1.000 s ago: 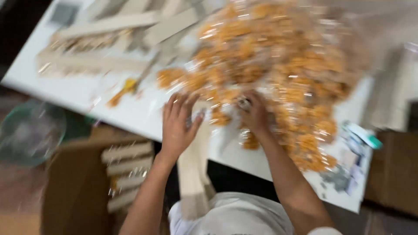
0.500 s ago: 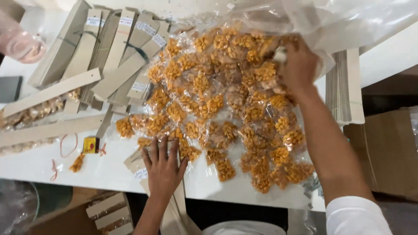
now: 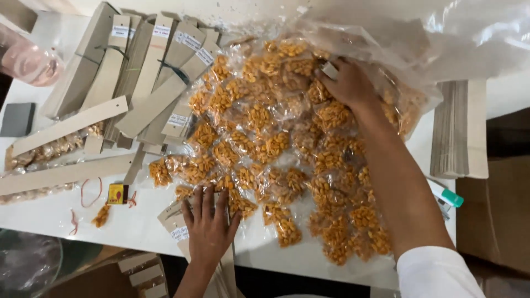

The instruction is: Attaching small plastic bags of nuts to cardboard display strips using a stapler.

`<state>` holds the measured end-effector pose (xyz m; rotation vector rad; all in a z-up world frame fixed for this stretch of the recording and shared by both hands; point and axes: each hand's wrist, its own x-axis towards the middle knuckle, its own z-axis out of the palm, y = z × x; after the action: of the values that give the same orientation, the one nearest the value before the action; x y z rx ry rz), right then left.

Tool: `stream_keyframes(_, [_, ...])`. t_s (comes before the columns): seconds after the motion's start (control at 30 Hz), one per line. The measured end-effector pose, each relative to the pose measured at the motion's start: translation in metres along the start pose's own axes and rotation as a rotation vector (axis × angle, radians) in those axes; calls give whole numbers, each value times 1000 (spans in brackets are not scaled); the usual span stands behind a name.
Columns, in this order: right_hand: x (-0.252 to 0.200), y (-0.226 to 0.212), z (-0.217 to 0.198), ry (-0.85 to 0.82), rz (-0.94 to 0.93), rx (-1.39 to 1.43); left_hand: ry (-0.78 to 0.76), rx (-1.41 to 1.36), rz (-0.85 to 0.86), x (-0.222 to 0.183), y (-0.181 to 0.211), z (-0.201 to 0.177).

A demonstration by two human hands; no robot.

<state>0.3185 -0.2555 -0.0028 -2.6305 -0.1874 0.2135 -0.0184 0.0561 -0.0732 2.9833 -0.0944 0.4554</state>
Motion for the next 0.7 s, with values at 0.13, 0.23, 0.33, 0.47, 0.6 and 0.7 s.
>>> stream_keyframes(0.13, [15,34,25,93,-214,-98,-7,-13,-8,1,0,2])
stream_keyframes(0.23, [-12,7,19,19,-200,-194,37,18,19,-3,0,1])
stream_keyframes(0.33, [-42,-24,18,-119,-206,-102,78,9,46,-2,2,0])
stream_keyframes(0.47, [-48,-3,65,-16,-404,-372,193,25,40,-11,1,8])
stream_keyframes(0.6, [-86,-18,77,112,-605,-419,131,9,0,-36,11,-15])
stream_keyframes(0.7, [-95,-12,94,253,-728,-403,85,-52,-127,-69,17,-43])
